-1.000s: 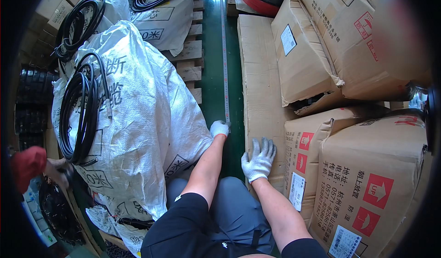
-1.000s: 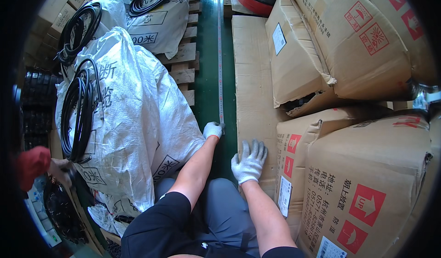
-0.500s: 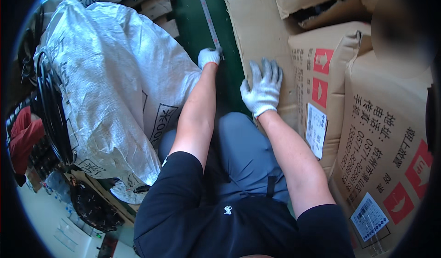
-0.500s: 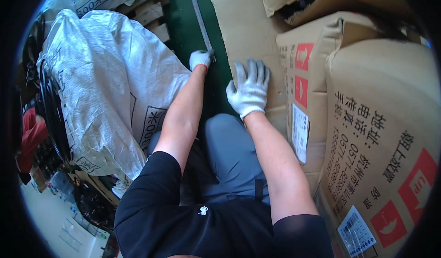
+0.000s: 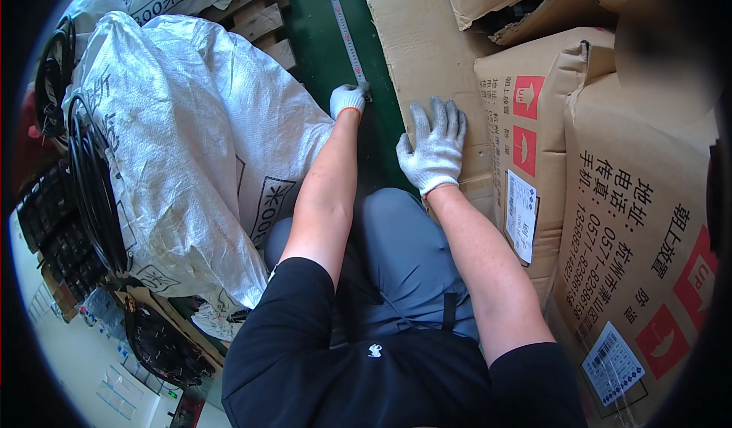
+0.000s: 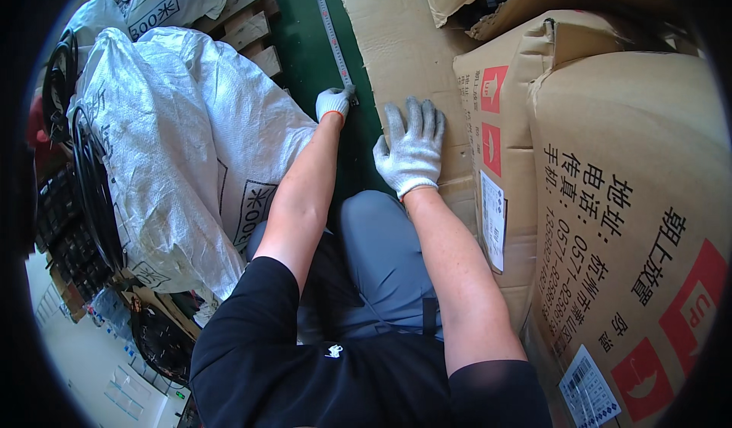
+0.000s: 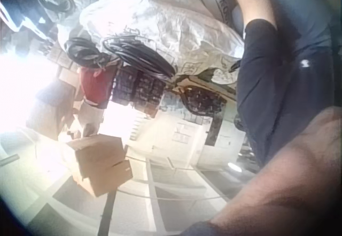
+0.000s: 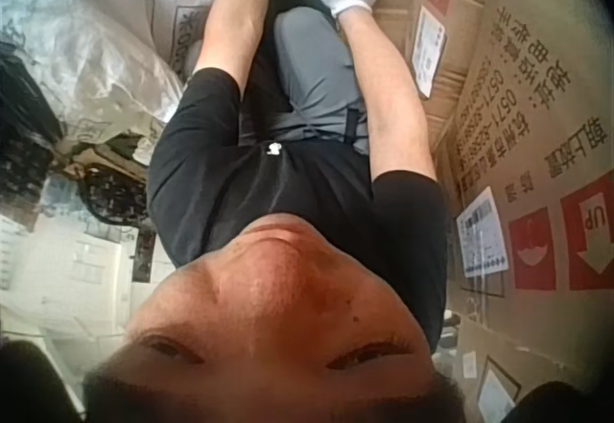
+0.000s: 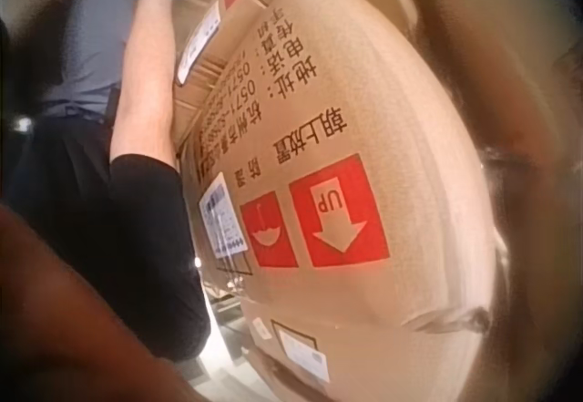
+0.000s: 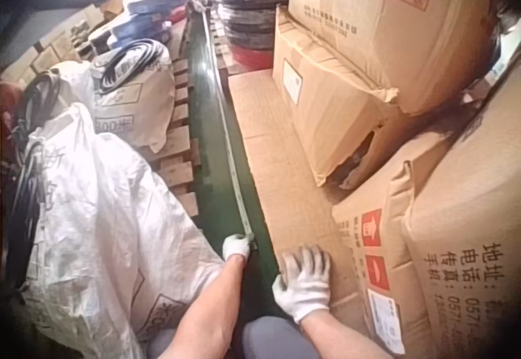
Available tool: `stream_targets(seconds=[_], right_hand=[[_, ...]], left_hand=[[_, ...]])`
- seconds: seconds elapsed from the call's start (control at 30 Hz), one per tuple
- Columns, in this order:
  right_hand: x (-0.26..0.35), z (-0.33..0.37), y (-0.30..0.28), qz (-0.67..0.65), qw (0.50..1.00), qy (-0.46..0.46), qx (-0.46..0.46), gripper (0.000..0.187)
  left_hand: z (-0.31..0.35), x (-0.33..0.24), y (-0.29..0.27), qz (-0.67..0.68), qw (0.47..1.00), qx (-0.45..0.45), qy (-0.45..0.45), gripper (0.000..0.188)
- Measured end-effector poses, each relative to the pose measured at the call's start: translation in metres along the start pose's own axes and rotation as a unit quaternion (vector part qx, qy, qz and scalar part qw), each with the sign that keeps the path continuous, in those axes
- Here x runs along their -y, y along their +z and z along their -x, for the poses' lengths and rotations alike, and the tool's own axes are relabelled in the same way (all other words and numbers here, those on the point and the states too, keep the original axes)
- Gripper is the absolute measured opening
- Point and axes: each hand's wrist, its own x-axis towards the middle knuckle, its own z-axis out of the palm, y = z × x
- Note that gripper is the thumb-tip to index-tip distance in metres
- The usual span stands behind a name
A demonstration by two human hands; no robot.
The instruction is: The person organizes cable coils by hand, moving them from a large white bag to a pallet or cardboard box area.
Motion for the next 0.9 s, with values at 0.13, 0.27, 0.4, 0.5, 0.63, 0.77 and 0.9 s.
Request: stream_targets(seconds=[0.13, 0.27, 0.4, 0.5, 0.63, 0.77, 0.9], right_hand=[[0.013, -0.007, -0.002, -0.013, 1.0, -0.004, -0.006, 0.065], [-0.001, 0.002, 0.0, -0.002, 1.0, 0.0, -0.002, 0.065], [-0.01, 0.006, 0.002, 0.013, 1.0, 0.003, 0.003, 0.065], [0.018, -0.01, 0.001, -0.02, 1.0, -0.006, -0.018, 0.064], [0.0, -0.003, 0.004, 0.0, 1.0, 0.002, 0.0, 0.065], [-0.004, -0.005, -0.009, -0.011, 1.0, 0.011, 0.009, 0.065], [0.035, -0.009, -0.001, -0.046, 0.999, -0.014, -0.012, 0.065]], left_hand=[[-0.002, 0.017, -0.013, -0.008, 0.999, -0.043, 0.004, 0.054], [0.049, 0.037, 0.017, -0.033, 0.995, -0.065, 0.064, 0.052], [0.055, 0.046, 0.038, -0.1, 0.994, 0.041, -0.022, 0.054], [0.005, 0.065, 0.016, -0.027, 0.996, -0.013, -0.085, 0.055], [-0.001, 0.067, 0.05, 0.15, 0.974, 0.079, -0.149, 0.049], [0.001, 0.061, 0.052, -0.21, 0.968, 0.074, 0.117, 0.044], [0.0, 0.066, 0.005, -0.165, 0.984, 0.056, -0.05, 0.064]])
